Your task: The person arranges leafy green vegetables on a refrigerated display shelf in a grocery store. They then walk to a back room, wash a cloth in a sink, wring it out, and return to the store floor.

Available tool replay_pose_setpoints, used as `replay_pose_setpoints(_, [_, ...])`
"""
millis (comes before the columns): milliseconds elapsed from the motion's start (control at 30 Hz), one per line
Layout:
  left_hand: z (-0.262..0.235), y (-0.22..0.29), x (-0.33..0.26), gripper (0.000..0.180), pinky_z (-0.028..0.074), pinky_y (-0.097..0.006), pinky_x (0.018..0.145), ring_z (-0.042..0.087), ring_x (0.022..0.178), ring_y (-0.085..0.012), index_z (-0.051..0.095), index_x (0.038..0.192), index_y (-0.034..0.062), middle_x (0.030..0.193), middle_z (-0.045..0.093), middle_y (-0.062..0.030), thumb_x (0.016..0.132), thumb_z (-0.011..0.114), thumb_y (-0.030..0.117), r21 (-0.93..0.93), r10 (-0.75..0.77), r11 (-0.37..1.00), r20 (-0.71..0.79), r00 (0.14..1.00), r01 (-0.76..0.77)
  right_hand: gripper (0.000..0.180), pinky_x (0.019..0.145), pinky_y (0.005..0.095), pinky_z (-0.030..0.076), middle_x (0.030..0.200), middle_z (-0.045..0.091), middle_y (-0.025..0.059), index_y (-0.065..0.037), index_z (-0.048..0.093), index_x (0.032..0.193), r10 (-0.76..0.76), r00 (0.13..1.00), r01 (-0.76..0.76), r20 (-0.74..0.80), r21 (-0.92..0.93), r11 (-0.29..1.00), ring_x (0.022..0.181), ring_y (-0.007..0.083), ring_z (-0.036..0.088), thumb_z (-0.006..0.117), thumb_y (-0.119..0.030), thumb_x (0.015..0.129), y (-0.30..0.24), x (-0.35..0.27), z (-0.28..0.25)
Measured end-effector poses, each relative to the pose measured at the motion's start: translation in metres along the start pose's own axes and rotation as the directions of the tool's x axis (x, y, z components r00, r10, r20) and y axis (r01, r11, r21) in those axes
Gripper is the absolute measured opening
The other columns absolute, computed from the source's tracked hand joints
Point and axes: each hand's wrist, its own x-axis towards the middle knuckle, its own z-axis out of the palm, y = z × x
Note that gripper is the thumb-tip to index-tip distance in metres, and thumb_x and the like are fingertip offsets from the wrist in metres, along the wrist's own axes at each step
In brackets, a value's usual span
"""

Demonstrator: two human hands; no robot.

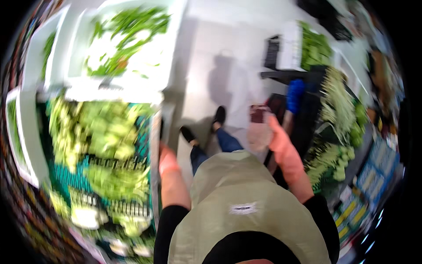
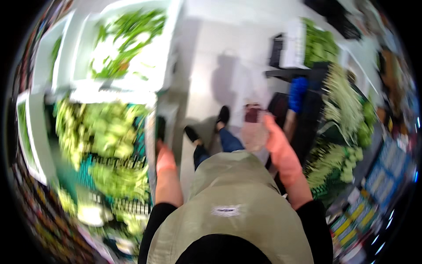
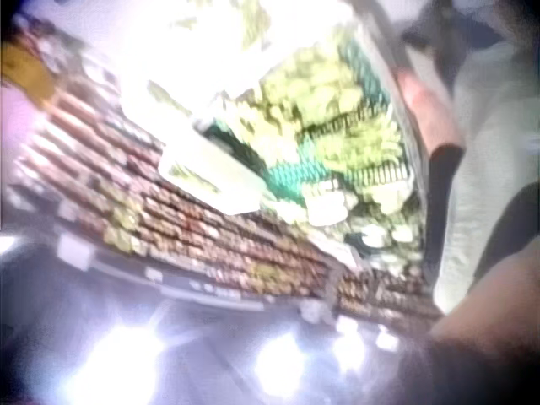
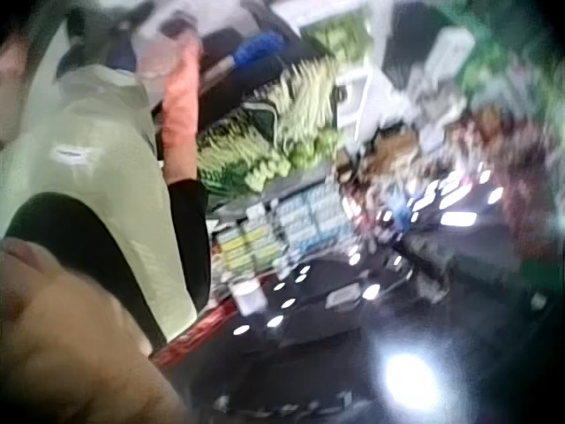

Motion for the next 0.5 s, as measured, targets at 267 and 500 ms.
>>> replay_pose_setpoints(267, [0.034,0.052,-0.062,0.03,0.054,-0.039,0.07,0.063,0.078,-0.0216,0.062,0.11,0.0096,0.094,0.066,-0.0048,0.096,0.062,0.036,-0.364,-0.155,0.899,0.255,0.955,0.243,0.046,0.107,0.0394,0.046,0.135,0.06,0.0065,-0.008,0.049,0.142,-0.206,0.968,0.173,0.145,0.214,0.961,0.123,0.0216,0.059,0.05,-0.034,0.104,-0.073,0.008,0.008])
replay_pose_setpoints(500, [0.127,0.272,-0.157,0.042,0.057,-0.037,0.086,0.066,0.108,-0.0264,0.054,0.131,0.0041,0.125,0.065,-0.0163,0.095,0.066,0.023,-0.272,0.137,0.962,0.517,0.845,0.01,0.043,0.105,0.0433,0.047,0.132,0.062,0.0088,-0.01,0.053,0.138,-0.267,0.914,0.149,0.306,0.359,0.921,0.122,0.0243,0.059,0.053,-0.034,0.103,-0.185,0.048,0.065])
